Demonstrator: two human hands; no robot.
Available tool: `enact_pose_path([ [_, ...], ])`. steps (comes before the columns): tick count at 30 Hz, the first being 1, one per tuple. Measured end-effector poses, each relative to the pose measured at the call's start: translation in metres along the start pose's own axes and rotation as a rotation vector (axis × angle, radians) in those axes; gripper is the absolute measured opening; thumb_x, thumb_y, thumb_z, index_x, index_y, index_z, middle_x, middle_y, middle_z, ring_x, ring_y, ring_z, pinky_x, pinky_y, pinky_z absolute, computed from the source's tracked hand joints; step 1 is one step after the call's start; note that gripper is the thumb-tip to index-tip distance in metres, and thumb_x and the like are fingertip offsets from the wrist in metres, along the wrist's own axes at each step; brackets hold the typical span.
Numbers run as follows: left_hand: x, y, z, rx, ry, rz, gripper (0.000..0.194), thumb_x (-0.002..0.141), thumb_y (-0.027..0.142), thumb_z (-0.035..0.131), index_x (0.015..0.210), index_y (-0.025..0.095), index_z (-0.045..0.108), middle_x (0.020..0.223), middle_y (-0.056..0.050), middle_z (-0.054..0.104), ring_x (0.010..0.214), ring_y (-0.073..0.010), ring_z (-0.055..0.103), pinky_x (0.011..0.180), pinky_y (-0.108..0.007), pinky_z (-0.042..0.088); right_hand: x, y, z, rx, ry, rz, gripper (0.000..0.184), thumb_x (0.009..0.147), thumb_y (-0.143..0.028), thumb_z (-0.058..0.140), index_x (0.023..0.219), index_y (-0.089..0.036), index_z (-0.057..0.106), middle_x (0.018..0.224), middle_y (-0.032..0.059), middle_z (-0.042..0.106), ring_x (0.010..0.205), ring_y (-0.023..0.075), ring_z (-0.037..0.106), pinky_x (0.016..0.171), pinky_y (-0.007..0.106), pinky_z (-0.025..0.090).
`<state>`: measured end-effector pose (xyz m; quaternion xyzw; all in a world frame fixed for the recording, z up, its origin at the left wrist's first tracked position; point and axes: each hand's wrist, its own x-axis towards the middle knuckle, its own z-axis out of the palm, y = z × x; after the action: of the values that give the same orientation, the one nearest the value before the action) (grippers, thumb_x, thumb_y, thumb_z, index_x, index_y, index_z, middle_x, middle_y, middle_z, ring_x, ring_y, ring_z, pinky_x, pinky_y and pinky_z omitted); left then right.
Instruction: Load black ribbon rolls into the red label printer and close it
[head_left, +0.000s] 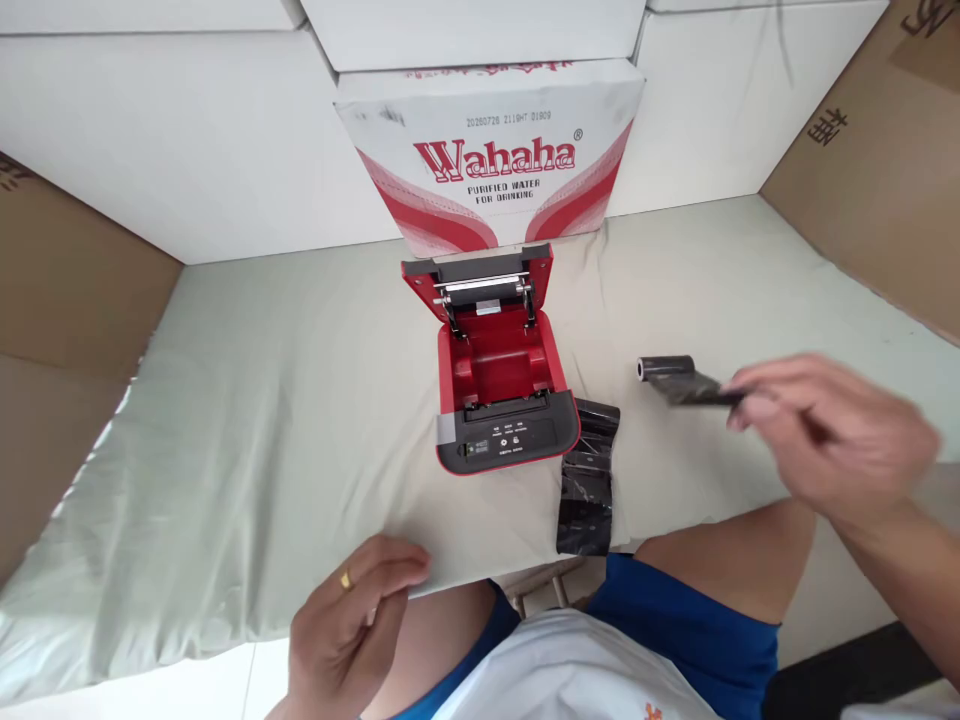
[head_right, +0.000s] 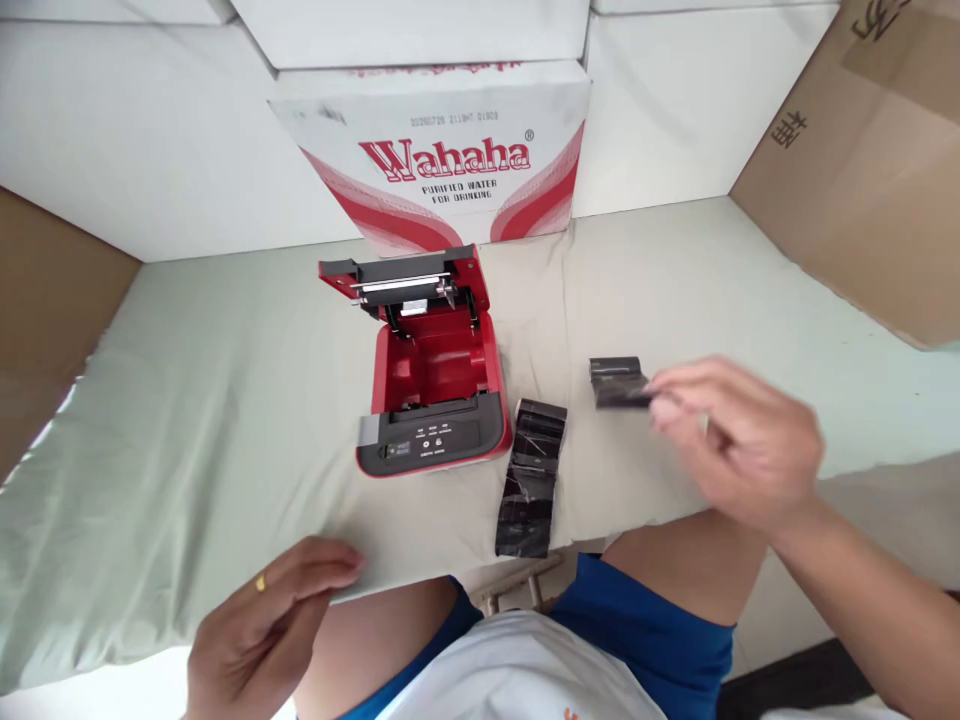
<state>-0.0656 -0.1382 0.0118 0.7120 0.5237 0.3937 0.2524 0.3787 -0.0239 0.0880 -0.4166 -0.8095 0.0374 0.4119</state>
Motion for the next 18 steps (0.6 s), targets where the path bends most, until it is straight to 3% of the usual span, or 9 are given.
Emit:
enact_pose_path([
  [2, -0.017, -0.006, -0.004, 0.038, -0.009, 0.002, 0.026, 0.101, 0.01, 0.063, 0.101, 0.028, 0.081, 0.099, -0.005, 0.084, 0.087, -0.0208, 0.083, 0.075, -0.028, 0.069, -0.019, -0.001, 0.002, 0.123, -0.235, -0.092, 0.009, 0.103, -0.013, 0.07, 0.098, -0.019, 0.075, 0.102, 0.0033, 0.079, 0.084, 0.0081, 0.074, 0.072, 0.018, 0.059],
  [4, -0.025, -0.014, -0.006, 0.083, -0.049, 0.03, 0.024, 0.097, 0.012, 0.068, 0.105, 0.03, 0.082, 0.102, -0.004, 0.085, 0.087, -0.0207, 0.085, 0.07, -0.025, 0.068, -0.031, -0.001, 0.007, 0.255, -0.383, -0.123, 0.015, 0.109, -0.021, 0.062, 0.102, -0.018, 0.074, 0.101, 0.004, 0.079, 0.086, 0.0074, 0.077, 0.077, 0.016, 0.063],
  [6, -0.027, -0.019, -0.005, 0.113, 0.017, 0.015, 0.024, 0.097, 0.012, 0.068, 0.104, 0.03, 0.081, 0.102, -0.003, 0.086, 0.088, -0.0211, 0.086, 0.065, -0.024, 0.066, -0.038, 0.001, 0.014, 0.296, -0.4, -0.087, 0.02, 0.111, -0.021, 0.058, 0.1, -0.017, 0.075, 0.1, 0.0034, 0.079, 0.085, 0.0054, 0.077, 0.076, 0.013, 0.061],
  [9, -0.024, -0.019, 0.002, 0.127, 0.078, 0.009, 0.022, 0.096, 0.011, 0.069, 0.104, 0.029, 0.08, 0.103, -0.004, 0.086, 0.086, -0.0209, 0.084, 0.069, -0.026, 0.069, -0.04, 0.008, 0.031, 0.212, -0.327, 0.025, 0.015, 0.108, -0.017, 0.063, 0.101, -0.018, 0.076, 0.101, 0.0023, 0.08, 0.086, 0.005, 0.076, 0.076, 0.013, 0.059],
  [12, -0.022, -0.016, 0.007, 0.13, 0.077, 0.032, 0.022, 0.097, 0.011, 0.068, 0.106, 0.027, 0.08, 0.104, -0.005, 0.085, 0.086, -0.0199, 0.083, 0.067, -0.025, 0.067, -0.032, 0.017, 0.055, 0.094, -0.301, 0.138, 0.022, 0.111, -0.029, 0.064, 0.122, -0.018, 0.079, 0.115, 0.0069, 0.081, 0.085, 0.0082, 0.073, 0.074, 0.022, 0.058],
  [15, -0.025, -0.018, 0.008, 0.155, 0.069, 0.032, 0.023, 0.1, 0.01, 0.065, 0.108, 0.026, 0.079, 0.107, -0.006, 0.084, 0.091, -0.0183, 0.083, 0.072, -0.024, 0.068, -0.018, 0.022, 0.079, 0.023, -0.446, 0.202, 0.041, 0.11, -0.047, 0.065, 0.136, -0.019, 0.079, 0.123, 0.0119, 0.079, 0.098, 0.0171, 0.072, 0.085, 0.032, 0.06],
  [18, -0.03, -0.021, 0.009, 0.185, 0.059, 0.01, 0.026, 0.102, 0.006, 0.062, 0.111, 0.025, 0.077, 0.111, -0.006, 0.083, 0.097, -0.0167, 0.084, 0.079, -0.023, 0.069, 0.003, 0.017, 0.083, -0.003, -0.661, 0.232, 0.043, 0.105, -0.045, 0.069, 0.134, -0.016, 0.081, 0.118, 0.0147, 0.078, 0.108, 0.0245, 0.071, 0.093, 0.038, 0.059],
])
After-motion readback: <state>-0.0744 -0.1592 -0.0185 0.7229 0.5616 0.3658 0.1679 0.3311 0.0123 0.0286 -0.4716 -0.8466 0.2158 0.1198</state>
